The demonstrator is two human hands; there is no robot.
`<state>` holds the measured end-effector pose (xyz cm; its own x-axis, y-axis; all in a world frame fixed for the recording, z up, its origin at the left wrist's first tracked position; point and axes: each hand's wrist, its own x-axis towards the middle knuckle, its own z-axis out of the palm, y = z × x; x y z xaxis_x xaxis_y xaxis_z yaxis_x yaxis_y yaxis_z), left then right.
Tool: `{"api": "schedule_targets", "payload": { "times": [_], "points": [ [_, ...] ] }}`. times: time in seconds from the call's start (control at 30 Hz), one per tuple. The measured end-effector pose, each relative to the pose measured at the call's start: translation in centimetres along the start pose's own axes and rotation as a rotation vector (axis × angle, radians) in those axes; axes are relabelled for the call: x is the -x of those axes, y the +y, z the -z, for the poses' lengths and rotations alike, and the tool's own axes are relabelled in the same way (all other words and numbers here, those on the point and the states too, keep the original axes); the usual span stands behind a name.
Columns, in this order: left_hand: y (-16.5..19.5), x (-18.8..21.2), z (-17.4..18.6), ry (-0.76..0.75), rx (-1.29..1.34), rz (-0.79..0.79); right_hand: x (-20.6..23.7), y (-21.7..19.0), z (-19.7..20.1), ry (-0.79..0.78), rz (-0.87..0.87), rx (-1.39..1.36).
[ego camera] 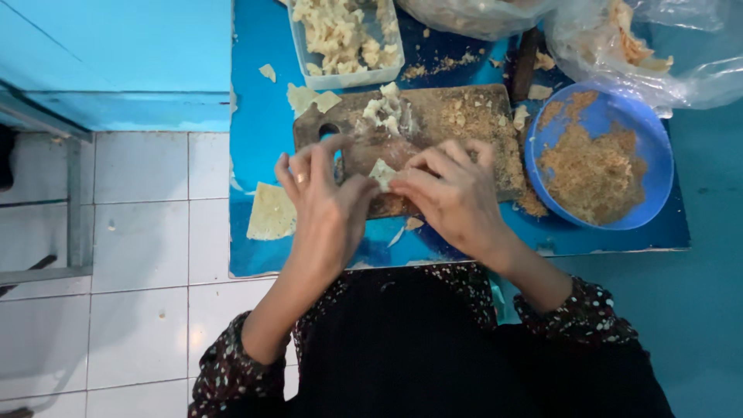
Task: The person cuts flat dough sheets into smaller pieces with a knife on a cutting board, then folds and rolls each piece by hand and places the finished rolls into a plastic bag. Crumbs and scraps are collected in a container and a blue bowl beside the board.
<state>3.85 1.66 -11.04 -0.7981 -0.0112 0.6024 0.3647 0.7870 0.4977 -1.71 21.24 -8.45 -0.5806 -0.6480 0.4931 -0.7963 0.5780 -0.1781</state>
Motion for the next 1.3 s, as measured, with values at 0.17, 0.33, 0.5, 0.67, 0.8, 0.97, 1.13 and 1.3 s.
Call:
{"api": "schedule_targets", "payload": {
  "times": [0.17, 0.33, 0.5, 0.67, 0.8, 0.97, 1.13, 1.3],
  "points": [
    [0.3, 0.4, -0.1, -0.069, -0.229, -0.123, -0.5, 0.5, -0.3, -0.096, -0.151, -0.185],
    [0.2, -0.2, -0.4, -0.086, -0.223, -0.086, -0.6, -0.2, -0.6, -0.083, -0.179, -0.162],
    [0.2, -0.6, 0.1, 0.016, -0.084, 0.070, -1.9, -0.7, -1.7, -0.043, -0.112, 0.029],
    [0.2, 0.6, 1.5, 0.132, 0.004, 0.201, -3.2, -0.2, -2.5, -0.057, -0.098, 0.147],
    [0.1, 1.2, 1.6, 0.184, -0.030, 0.250, -4.3, -0.1, -2.4, -0.036, -0.102, 0.146],
    [-0.1, 1.9, 2.1, 0.205, -0.041, 0.258, -4.3, 0.2, 0.0, -0.043, -0.084, 0.052],
    [0.1, 2.8, 2.7, 0.196, -0.043, 0.263, -2.5, -0.4, 0.2, 0.005, 0.147, 0.101],
    [0.7, 2.6, 1.8, 0.173, -0.069, 0.218, -2.5, 0.1, -0.5, -0.047, 0.116, 0.047]
  ]
}}
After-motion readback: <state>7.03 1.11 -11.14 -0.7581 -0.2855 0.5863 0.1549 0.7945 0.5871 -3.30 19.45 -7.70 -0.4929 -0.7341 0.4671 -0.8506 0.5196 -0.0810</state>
